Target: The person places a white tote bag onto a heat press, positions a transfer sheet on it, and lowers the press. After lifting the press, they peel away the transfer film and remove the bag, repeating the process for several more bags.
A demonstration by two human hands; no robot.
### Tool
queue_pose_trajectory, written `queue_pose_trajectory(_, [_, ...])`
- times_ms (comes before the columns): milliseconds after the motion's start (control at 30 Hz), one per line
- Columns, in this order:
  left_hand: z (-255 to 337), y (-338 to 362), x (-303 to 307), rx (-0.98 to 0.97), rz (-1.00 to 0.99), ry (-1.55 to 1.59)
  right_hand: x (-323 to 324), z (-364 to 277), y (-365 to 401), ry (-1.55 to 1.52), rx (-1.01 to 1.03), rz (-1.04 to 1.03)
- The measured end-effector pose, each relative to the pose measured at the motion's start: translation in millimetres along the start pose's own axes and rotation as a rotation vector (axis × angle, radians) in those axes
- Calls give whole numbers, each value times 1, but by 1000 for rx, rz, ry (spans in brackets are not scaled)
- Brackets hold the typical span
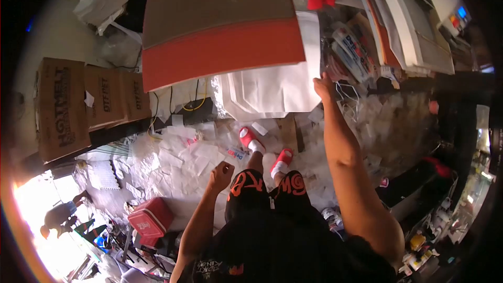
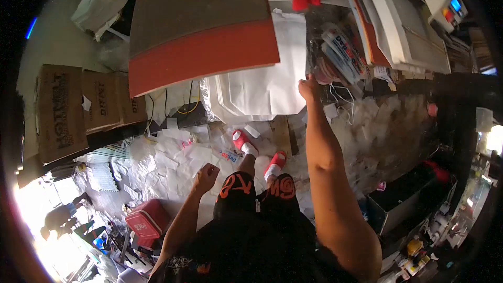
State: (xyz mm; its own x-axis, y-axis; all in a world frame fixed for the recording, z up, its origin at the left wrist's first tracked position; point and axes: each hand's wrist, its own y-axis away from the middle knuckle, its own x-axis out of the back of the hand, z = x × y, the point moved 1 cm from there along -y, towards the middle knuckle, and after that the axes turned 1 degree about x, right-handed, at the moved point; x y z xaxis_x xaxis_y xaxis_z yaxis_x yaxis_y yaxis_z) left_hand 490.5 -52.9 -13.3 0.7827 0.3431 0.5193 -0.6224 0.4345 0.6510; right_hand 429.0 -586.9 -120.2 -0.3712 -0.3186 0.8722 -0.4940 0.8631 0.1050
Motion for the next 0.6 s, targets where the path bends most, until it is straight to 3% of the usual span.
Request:
queue_pose_trajectory(67, [-8,0,-14,-60,98,110,14,16,-3,-37,68,-63])
queue_pose_trajectory(133, [-24,-2,-27,92,-23,170,102,-15,50,-627,-189,-332])
queue_pose_trajectory(167, [-9,6,-32,65,-14,179,134,-20,74,-988,-278,-421])
queue_pose_trajectory(200, [13,17,-39,188,-115,581,167,-21,98,-1088,-290,-478])
queue_pose_trajectory(233, [33,27,-47,309,-233,979,201,-28,125,-1146,-274,-475])
queue_pose_trajectory(267, [41,31,-61,334,-353,1157,232,-26,147,-1181,-273,-486])
queue_pose_trajectory(300, [35,38,-84,183,-545,1300,257,-20,173,-1214,-283,-503])
queue_pose_trajectory(367, [60,49,-98,131,-859,1509,275,29,204,-977,-398,-515])
queue_pose_trajectory(400, [92,56,-100,254,-983,1582,279,53,217,-952,-367,-589])
queue_pose_trajectory(467, [97,60,-119,70,-910,1791,298,59,259,-1049,-262,-616])
queue_pose_trajectory(533, [113,75,-87,38,-243,1185,328,33,292,-1171,-155,-588])
queue_pose_trajectory(567, [128,88,-58,-16,-129,1053,336,26,300,-996,-30,-466])
queue_pose_trajectory(600, [143,105,-22,-322,31,710,341,17,301,-825,92,-339])
